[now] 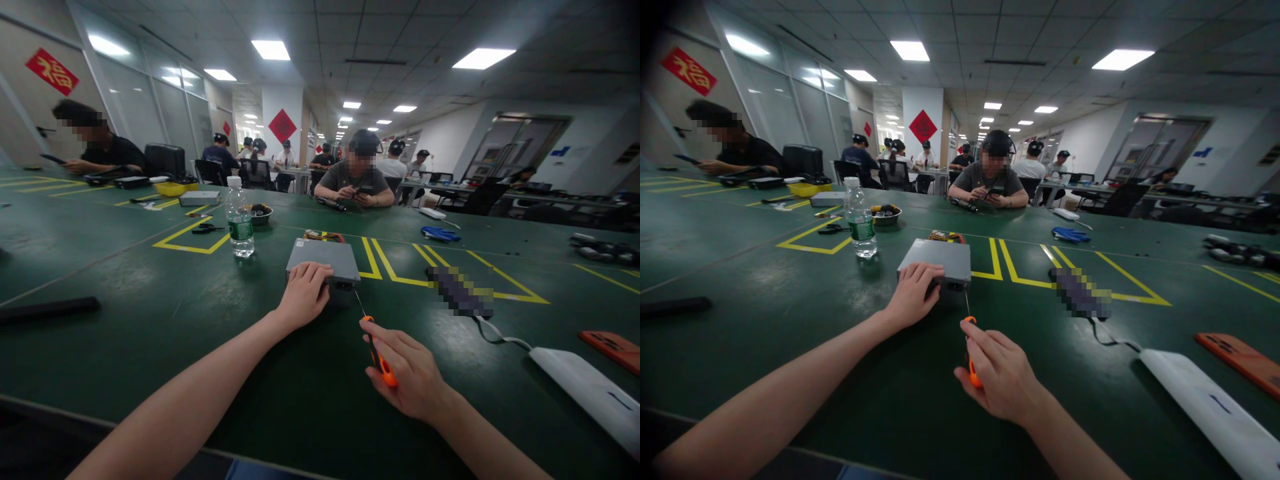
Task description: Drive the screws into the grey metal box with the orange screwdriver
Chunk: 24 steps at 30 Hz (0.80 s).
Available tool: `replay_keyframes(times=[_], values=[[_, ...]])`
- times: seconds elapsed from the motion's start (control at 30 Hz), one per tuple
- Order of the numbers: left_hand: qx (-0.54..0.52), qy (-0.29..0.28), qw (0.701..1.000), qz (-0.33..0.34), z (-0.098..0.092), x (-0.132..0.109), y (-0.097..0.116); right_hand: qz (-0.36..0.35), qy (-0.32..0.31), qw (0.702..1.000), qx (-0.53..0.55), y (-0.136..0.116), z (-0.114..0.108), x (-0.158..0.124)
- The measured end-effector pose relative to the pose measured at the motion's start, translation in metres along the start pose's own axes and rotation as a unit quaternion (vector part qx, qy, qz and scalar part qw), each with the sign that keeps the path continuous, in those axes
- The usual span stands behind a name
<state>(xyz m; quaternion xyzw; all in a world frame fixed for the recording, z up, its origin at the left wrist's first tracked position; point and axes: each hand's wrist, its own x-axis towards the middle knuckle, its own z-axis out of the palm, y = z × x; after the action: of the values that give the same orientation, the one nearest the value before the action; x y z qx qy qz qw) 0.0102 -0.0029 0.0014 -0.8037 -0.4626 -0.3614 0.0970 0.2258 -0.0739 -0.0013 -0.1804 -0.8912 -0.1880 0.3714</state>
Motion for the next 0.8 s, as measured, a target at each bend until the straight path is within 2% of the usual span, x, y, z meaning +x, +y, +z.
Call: replay_keyframes(times=[0.33, 0.8], values=[[0.006, 0.007, 1.000, -0.001, 0.002, 0.000, -0.001, -0.056, -0.015, 0.998, 0.015, -0.008, 0.002, 0.009], [0.004, 0.014, 1.000, 0.006, 0.002, 0.000, 0.000, -0.029, -0.034, 0.999, 0.014, -0.006, 0.013, 0.012]])
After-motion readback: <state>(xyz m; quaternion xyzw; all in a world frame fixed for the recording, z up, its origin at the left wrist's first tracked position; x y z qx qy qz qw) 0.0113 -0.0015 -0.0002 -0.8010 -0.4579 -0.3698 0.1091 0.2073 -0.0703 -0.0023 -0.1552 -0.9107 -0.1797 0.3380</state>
